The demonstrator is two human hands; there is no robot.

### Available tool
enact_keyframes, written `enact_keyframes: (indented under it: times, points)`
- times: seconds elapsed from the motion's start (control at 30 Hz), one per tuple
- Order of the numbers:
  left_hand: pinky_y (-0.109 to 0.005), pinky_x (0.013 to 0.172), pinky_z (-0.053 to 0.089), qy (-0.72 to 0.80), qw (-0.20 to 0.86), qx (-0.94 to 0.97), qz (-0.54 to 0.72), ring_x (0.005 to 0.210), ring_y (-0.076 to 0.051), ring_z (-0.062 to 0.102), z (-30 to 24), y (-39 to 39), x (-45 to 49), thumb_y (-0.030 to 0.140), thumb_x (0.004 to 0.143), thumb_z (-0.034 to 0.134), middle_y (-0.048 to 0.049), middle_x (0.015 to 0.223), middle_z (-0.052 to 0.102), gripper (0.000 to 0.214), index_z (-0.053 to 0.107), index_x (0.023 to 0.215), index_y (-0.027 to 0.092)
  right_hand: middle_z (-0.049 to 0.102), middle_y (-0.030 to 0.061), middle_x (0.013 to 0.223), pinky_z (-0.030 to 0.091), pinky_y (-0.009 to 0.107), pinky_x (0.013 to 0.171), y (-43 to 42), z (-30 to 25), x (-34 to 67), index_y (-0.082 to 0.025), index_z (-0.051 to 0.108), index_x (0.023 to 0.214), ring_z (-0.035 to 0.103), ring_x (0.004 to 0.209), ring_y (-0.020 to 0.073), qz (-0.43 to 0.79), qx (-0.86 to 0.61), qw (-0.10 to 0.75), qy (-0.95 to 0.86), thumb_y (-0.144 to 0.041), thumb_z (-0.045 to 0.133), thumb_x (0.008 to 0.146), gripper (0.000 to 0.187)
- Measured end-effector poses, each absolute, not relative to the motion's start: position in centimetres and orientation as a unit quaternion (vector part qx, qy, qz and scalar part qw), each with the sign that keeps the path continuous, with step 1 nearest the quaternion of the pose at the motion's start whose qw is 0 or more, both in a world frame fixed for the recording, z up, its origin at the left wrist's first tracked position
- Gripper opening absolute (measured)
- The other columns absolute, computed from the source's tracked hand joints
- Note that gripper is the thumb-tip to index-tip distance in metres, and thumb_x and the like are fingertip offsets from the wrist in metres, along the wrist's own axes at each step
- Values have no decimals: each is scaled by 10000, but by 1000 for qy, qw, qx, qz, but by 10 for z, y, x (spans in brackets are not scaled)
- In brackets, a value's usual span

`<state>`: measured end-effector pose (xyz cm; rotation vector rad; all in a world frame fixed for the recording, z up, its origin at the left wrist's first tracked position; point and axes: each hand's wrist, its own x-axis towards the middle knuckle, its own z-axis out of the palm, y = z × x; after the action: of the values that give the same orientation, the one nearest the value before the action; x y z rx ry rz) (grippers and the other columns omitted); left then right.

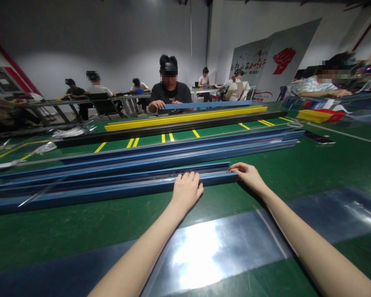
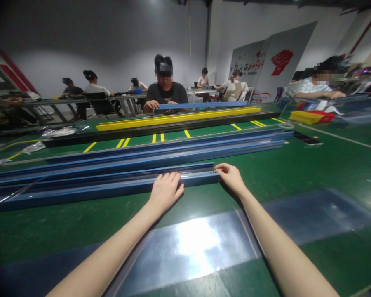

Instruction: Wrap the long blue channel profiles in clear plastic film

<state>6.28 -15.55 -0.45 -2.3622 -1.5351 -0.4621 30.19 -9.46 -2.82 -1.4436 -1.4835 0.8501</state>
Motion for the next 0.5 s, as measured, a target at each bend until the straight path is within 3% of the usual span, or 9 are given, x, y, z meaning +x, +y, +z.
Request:
enact_keyframes:
  times: [0.5]
  points:
    - [-335, 700, 339, -544, 138, -817, -136, 803, -204, 538, 1, -156, 64, 293, 830, 398, -56, 848, 598, 195, 534, 889, 166, 648, 47, 737, 413, 222, 524, -97, -26, 301, -150, 626, 801, 556, 629, 135, 335, -585, 432, -599, -341, 589, 610, 272]
